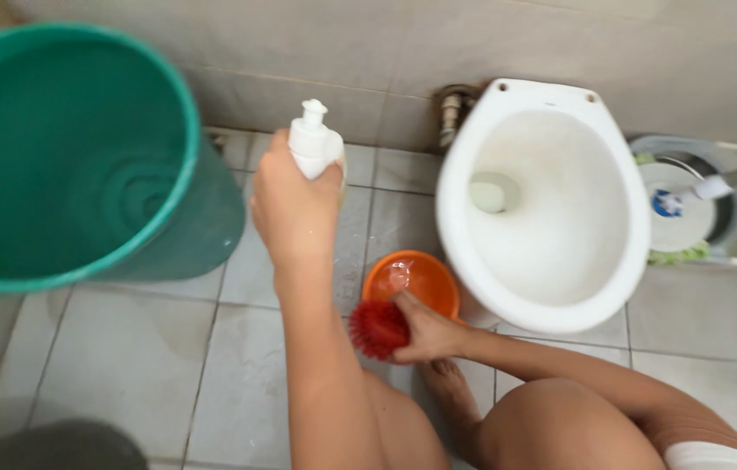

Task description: Scrubbing the floor and corners of a bathroom using cleaning agents and brushes.

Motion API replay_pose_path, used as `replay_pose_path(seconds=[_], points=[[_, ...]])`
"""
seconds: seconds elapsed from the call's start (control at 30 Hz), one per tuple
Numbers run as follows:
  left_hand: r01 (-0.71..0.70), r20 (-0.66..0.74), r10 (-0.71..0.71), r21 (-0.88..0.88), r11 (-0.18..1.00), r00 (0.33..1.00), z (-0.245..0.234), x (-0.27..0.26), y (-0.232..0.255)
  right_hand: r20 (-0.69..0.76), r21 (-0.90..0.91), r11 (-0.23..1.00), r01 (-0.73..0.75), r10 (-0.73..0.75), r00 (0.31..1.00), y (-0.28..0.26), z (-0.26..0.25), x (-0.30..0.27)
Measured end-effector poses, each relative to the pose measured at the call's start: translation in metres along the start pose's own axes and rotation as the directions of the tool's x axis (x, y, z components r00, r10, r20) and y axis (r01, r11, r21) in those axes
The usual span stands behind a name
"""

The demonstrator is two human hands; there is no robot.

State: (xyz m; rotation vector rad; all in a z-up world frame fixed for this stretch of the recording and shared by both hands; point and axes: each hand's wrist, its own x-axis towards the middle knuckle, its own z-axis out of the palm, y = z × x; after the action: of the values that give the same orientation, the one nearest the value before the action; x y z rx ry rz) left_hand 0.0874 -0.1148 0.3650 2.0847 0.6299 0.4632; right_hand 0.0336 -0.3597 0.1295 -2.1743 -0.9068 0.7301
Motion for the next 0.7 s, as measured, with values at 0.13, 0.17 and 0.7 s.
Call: replay_pose_path(seconds=[0.13, 0.17, 0.7], points=[[-0.115, -0.006, 0.115, -0.116, 0.986, 0.993, 0.023, -0.005, 0.041, -0.038, 0.056, 0.968, -0.244, 0.246, 0.969, 0.04, -0.03, -0.075], [-0.133, 0.028, 0.138, -0.134, 0.982, 0.99, 0.029, -0.006, 0.051, -0.069, 0.066, 0.96, -0.271, 0.275, 0.959, 0.054, -0.029, -0.088], [-0.303, 0.178, 0.517, -0.636, 0.71, 0.837, 0.128, -0.096, 0.164, 0.039, 0.619, 0.765, -0.176, 0.194, 0.98, 0.105, -0.025, -0.189]])
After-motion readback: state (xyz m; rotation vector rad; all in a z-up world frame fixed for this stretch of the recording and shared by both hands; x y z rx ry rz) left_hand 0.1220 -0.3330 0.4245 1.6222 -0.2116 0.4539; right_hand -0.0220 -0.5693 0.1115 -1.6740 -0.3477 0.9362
